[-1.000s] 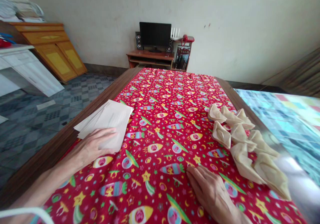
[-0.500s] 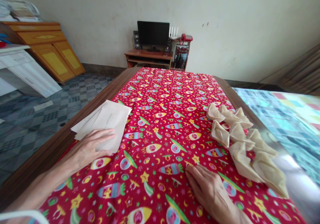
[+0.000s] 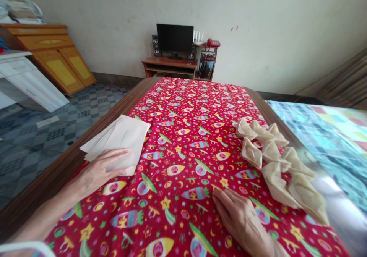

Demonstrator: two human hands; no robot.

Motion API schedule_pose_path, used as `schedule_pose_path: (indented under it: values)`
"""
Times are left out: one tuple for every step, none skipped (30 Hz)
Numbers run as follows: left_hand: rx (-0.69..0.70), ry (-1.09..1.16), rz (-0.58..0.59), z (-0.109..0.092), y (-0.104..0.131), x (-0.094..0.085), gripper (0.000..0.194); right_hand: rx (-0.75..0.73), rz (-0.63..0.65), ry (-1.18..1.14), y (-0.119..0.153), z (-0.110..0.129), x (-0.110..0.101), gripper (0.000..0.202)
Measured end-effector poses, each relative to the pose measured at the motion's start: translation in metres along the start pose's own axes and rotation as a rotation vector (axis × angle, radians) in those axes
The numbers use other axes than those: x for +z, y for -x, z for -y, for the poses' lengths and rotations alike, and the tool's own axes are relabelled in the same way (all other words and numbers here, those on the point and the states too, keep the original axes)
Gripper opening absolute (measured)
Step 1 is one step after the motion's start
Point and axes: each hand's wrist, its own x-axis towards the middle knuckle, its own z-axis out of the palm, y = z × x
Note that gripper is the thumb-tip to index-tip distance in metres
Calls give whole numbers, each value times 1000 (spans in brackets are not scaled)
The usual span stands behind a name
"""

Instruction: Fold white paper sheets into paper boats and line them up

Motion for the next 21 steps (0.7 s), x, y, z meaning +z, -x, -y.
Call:
schedule_pose_path:
  values:
    - [-17,44,-11,-2,1,0,57,0,1,0,0,0,0,14]
    - [-24,89,-28,-4,1,1,53,1,3,0,-1,0,0,14]
    - [-24,124,-46,-6,2,1,50,3,4,2,-1,0,0,14]
    - [-18,141,-65,-9,2,1,47,3,4,4,-1,0,0,14]
    - [-7,136,-86,-11,2,1,45,3,4,6,0,0,0,14]
    - [2,113,-104,-14,2,0,43,3,2,8,0,0,0,14]
    - [14,82,-119,-16,1,-1,40,3,1,10,0,0,0,14]
    - [29,57,-135,-19,0,-2,38,3,-1,12,1,0,0,14]
    - [50,43,-153,-22,-2,-3,35,2,-3,12,1,-1,0,14]
    - [79,36,-179,-26,-3,-3,33,1,-5,11,1,-1,0,14]
    - [115,33,-208,-30,-5,-4,31,1,-5,10,2,-1,0,14]
    - [156,30,-237,-34,-7,-3,28,1,-3,9,2,-2,1,14]
    - [199,27,-261,-39,-9,-2,25,1,-3,8,2,-2,1,14]
    - [238,23,-275,-45,-11,-1,23,0,-5,8,2,-2,2,14]
    - [275,19,-274,-52,-13,1,21,1,-8,7,2,-3,2,14]
    - [310,14,-259,-59,-16,3,20,2,-9,7,2,-3,3,14]
    - [334,9,-246,-68,-18,6,19,3,-9,7,2,-3,3,14]
    - [361,2,-233,-77,-20,10,18,5,-7,7,2,-2,3,15]
    - [393,-6,-216,-86,-21,14,16,6,-3,8,2,-2,2,15]
    - [439,-8,-210,-95,-23,19,15,9,2,10,1,-1,2,15]
    - [476,-13,-182,-103,-25,25,14,10,4,12,1,-1,2,15]
